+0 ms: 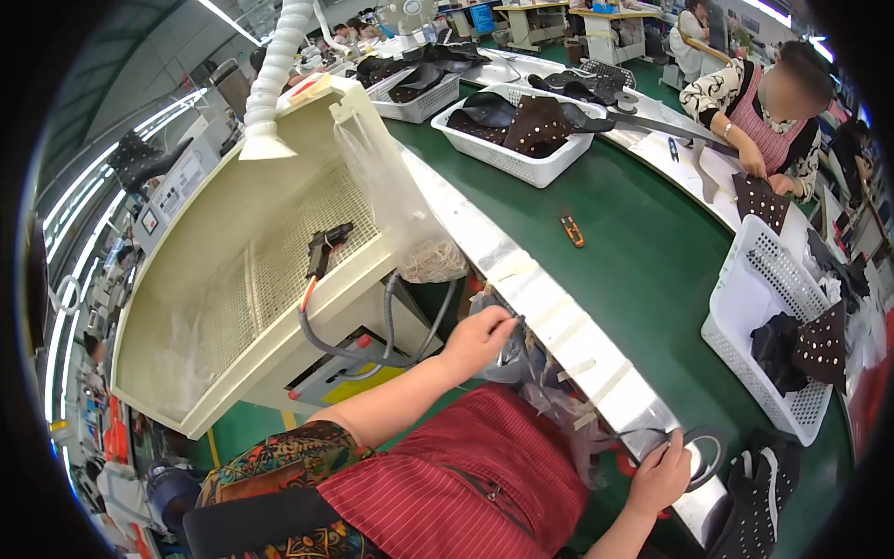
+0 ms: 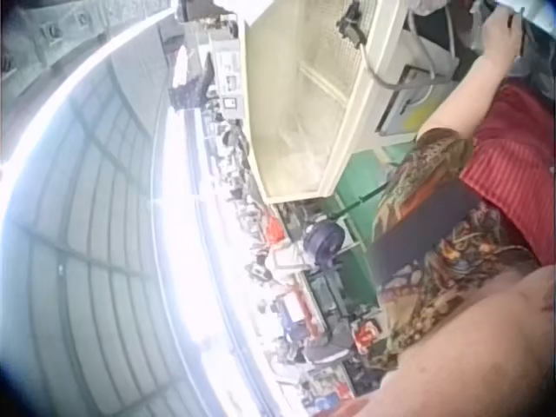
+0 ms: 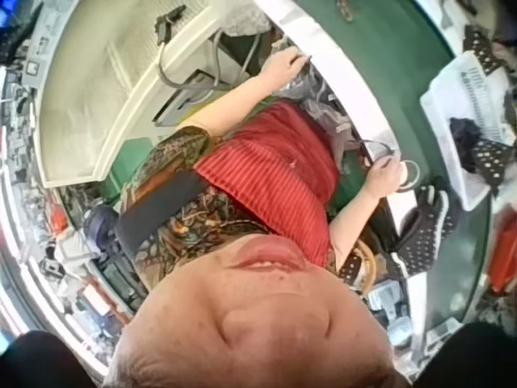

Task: The person uses a handheld tool to attach small metallic studs to black shoe uppers on a perforated work surface. They repeatedly pick up shoe parts, apply the tool, and place the finished pieces into white baskets. The person also handles a roll of tape and a plastic bag during the process.

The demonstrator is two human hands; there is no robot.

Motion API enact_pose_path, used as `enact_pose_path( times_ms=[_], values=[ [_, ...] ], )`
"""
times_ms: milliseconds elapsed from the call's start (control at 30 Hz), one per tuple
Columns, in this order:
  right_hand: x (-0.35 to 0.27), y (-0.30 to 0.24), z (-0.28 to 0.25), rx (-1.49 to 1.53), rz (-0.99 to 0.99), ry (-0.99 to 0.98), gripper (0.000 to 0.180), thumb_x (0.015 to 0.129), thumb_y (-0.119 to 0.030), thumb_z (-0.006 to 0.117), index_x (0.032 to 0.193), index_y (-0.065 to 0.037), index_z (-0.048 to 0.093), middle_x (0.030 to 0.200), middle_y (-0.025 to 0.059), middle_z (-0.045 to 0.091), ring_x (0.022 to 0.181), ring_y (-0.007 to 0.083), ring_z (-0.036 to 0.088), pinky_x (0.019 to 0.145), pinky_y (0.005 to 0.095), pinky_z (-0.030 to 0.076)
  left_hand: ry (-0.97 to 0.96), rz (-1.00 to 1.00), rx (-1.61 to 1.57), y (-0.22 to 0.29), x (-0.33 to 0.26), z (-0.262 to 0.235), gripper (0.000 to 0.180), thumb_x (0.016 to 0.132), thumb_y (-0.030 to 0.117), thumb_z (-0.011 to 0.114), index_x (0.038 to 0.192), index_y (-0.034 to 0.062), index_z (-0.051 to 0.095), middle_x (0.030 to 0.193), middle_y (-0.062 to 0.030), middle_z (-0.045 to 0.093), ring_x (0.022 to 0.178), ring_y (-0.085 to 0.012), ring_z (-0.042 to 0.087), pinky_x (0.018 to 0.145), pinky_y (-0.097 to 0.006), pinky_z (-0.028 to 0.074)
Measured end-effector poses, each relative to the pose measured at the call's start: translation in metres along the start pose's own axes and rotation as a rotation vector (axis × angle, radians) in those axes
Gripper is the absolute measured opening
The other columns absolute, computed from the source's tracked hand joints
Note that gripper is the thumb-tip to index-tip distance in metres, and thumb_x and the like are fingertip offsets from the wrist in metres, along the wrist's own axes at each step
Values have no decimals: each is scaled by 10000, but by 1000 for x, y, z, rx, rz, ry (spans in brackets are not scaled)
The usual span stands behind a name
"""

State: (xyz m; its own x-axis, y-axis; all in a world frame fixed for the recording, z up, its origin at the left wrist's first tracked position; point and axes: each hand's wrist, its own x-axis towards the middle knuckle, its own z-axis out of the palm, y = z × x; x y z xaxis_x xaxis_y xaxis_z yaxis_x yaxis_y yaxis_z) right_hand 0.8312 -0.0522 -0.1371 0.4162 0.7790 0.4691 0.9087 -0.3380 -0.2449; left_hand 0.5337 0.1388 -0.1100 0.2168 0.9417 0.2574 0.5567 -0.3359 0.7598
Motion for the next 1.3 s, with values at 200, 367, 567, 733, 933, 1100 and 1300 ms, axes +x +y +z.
enact_pose_path(
  times_ms=[200,367,567,733,933,1100,1300],
  values=[
    [6,-1,0,-12,-67,82,265,826,-39,533,1083,-16,590,729,133,496,633,316,510,552,419,397,-42,259,54,21,53,79,154,853,193,571,810,45,580,718,-148,601,686,-349,587,617,-423,464],
    [4,-1,3,-5,-71,79,287,814,-30,538,1097,-4,584,730,142,503,637,323,514,551,422,392,29,387,131,15,51,91,157,845,190,571,767,54,567,689,-135,589,668,-336,583,607,-435,456],
    [1,2,4,-6,13,80,301,748,-32,583,1048,-36,612,710,150,528,636,340,513,554,457,393,-141,368,157,13,60,100,96,822,132,521,776,64,571,714,-157,587,689,-350,585,632,-464,459],
    [11,1,6,55,-4,111,264,736,-71,613,999,-62,624,712,132,544,643,325,543,563,428,419,-128,283,262,12,57,93,173,875,206,474,845,64,569,732,-186,590,706,-397,572,617,-494,441],
    [6,7,5,-25,21,144,275,714,-123,620,988,-127,610,710,59,506,631,260,559,541,385,435,-62,392,215,15,59,99,210,901,243,535,808,61,580,695,-149,608,645,-351,579,571,-430,442],
    [1,7,6,-55,61,96,317,715,-136,622,1031,-138,596,733,63,510,672,260,566,572,400,440,-64,436,230,12,57,105,203,900,220,527,788,56,570,690,-160,608,641,-365,581,568,-449,444],
    [4,-1,-2,-50,61,89,323,714,-128,616,1037,-138,598,736,93,509,620,312,541,548,430,440,-78,400,217,18,56,97,198,880,220,543,786,50,580,702,-169,610,673,-374,589,598,-455,451]
  ],
)
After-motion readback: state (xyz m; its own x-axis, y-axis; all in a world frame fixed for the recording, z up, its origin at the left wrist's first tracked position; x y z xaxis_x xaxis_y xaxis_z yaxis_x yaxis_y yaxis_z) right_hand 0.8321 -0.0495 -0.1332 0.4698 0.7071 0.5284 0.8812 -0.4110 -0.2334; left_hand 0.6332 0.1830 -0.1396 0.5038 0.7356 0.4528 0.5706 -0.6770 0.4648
